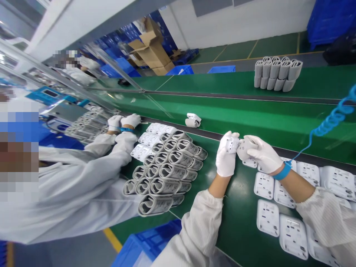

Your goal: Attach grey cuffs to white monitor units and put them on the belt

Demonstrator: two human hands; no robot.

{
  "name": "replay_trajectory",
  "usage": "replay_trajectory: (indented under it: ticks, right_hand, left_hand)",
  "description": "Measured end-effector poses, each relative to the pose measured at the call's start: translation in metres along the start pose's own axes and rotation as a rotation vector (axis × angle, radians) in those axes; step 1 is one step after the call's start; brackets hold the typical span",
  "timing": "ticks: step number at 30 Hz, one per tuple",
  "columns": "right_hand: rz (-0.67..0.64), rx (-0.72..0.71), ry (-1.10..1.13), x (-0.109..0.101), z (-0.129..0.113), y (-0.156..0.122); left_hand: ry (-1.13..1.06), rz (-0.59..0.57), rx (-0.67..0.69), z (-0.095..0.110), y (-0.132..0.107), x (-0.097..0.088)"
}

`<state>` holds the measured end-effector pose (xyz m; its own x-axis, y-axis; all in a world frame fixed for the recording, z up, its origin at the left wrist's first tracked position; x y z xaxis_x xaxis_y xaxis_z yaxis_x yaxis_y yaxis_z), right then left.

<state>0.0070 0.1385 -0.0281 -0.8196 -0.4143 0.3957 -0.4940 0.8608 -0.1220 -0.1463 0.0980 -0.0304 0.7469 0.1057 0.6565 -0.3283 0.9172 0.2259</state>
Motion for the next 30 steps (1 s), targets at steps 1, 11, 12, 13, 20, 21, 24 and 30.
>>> replay_trajectory:
  ticks: [1,11,12,13,20,21,24,30]
  right_hand:
    - [-0.003,0.017,0.006,0.000,-0.001,-0.001]
    - [-0.030,0.121,0.027,0.003,-0.002,-0.005]
    - [-0.033,0.101,0.010,0.003,-0.002,-0.004]
    - [-0.032,0.090,0.000,0.003,-0.001,-0.004]
    - [-0.020,0.094,-0.017,0.003,0.002,-0.002]
    - [-0.014,0.088,-0.023,0.003,0.001,-0.002]
    - [-0.006,0.072,-0.032,0.003,0.002,-0.002]
    - [0.011,0.091,-0.015,0.003,0.002,-0.001]
  left_hand:
    - [-0.004,-0.006,0.004,0.000,0.000,0.001]
    - [0.027,-0.027,0.079,0.004,0.000,0.004]
    - [0.044,-0.029,0.089,0.004,-0.001,0.005]
    - [0.067,-0.033,0.097,0.004,-0.002,0.005]
    - [0.159,-0.120,0.100,0.006,-0.007,0.007]
    - [0.181,-0.134,0.112,0.007,-0.007,0.008]
    - [0.274,-0.173,0.154,0.011,-0.008,0.010]
    - [0.433,-0.210,0.205,0.018,-0.010,0.014]
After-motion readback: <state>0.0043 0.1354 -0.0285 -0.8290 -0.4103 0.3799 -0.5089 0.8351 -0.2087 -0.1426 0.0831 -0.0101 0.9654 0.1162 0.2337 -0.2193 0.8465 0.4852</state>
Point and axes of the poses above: each hand's wrist, its own y-axis towards the middle knuckle, its own x-axis out of the palm, z = x × y, the point moved 3 cm from there along y, towards the middle knuckle, and after that the axes turned 7 degrees about x, right-handed, at the moved point
